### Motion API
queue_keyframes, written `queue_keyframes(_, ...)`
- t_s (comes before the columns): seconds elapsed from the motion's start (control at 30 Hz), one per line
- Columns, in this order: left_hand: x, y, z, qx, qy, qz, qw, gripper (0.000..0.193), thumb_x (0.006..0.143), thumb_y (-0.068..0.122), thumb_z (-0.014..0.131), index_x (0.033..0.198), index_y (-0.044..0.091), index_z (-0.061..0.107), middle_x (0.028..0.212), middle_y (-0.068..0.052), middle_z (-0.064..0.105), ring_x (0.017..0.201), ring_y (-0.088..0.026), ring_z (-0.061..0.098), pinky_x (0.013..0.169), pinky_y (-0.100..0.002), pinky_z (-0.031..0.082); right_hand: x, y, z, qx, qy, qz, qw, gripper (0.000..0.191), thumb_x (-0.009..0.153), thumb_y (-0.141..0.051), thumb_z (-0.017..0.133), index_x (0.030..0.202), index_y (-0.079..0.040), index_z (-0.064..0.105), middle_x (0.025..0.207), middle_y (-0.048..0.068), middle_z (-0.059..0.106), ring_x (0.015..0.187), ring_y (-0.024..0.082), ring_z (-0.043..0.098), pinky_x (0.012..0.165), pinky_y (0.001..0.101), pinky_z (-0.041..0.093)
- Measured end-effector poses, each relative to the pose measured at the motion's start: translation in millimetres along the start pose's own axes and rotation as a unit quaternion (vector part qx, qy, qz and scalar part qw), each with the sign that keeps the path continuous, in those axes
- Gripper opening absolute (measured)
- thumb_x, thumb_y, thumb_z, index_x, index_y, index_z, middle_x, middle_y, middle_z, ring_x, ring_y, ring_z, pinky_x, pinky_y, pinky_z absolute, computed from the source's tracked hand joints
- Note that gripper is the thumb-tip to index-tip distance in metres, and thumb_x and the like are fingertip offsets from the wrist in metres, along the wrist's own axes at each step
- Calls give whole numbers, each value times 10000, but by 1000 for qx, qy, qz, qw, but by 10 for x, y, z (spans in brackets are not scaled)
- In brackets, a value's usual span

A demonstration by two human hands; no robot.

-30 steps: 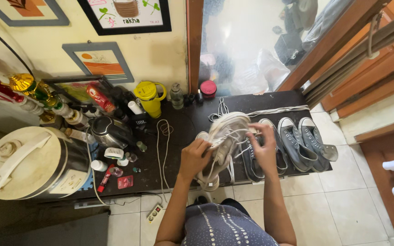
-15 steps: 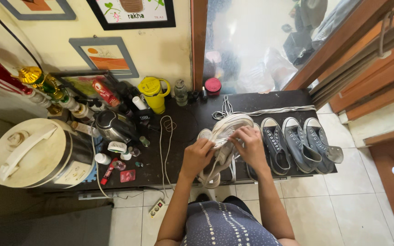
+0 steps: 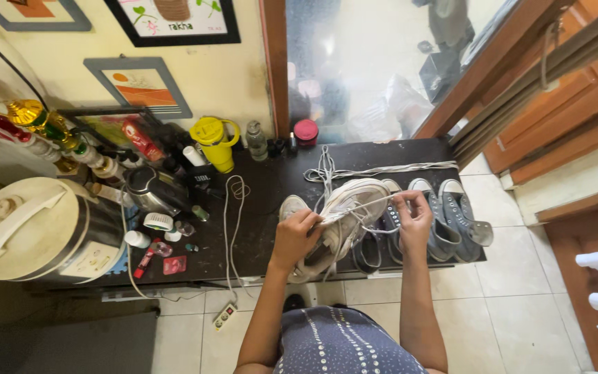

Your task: The person removes the laces from a pair of white sneakers and threads the laces back through the eyelets, working on one shoe at a time on a table with other pairs of shoes laid out.

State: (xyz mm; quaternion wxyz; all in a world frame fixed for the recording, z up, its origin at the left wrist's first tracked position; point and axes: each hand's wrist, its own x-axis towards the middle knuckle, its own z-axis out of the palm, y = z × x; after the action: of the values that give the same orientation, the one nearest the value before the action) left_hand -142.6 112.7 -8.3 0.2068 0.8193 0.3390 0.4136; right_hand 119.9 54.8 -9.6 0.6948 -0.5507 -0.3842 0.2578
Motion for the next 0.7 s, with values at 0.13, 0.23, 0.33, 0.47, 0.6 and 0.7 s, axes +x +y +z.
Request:
queue_keyframes(0.13,8,171,100,16,12,7,1000,128,837,162,752,928,116,676,880,-58,642,795,-291,672,649,-401,527,39,-429,-118,-260,-56,-97,959,126,944,-123,717,1034,-60,657,1160,54,665,1121,227,595,993,371,458)
queue_keyframes(0.23,7,289,200,60,12,12,998,126,841,173,751,916,115,668,867,-60,636,784,-288,667,636,-405,521,18,-686,-72,-357,-109,-195,907,266,869,-151,750,1118,-80,691,1292,100,612,1240,312,486,1077,453,369)
queue_keyframes(0.33,1,381,295,80,5,26,996,134,854,174,747,908,103,647,861,-66,617,803,-278,665,641,-406,518,15,-767,-15,-403,-199,-260,855,308,827,-188,762,1131,-143,740,1304,82,611,1236,309,469,1076,496,327)
queue_keyframes(0.47,-22,487,424,87,5,43,995,135,839,148,727,931,94,644,882,-60,613,830,-258,664,652,-391,527,13,-644,-29,-399,-255,-268,839,174,847,-195,751,1018,-167,730,1186,24,658,1184,272,540,1058,491,364)
queue_keyframes(0.6,-73,572,532,97,-5,41,994,135,841,144,727,932,96,640,892,-49,617,847,-247,671,649,-384,524,26,-491,-191,-386,-283,-218,850,104,873,-178,743,943,-117,695,1082,-3,680,1143,262,572,983,449,417)
queue_keyframes(0.7,-94,647,620,94,0,47,994,142,850,148,727,944,92,637,900,-50,610,856,-246,666,665,-382,528,7,-399,-306,-369,-278,-223,858,111,879,-126,711,979,-89,681,1078,31,664,1129,278,564,968,434,426)
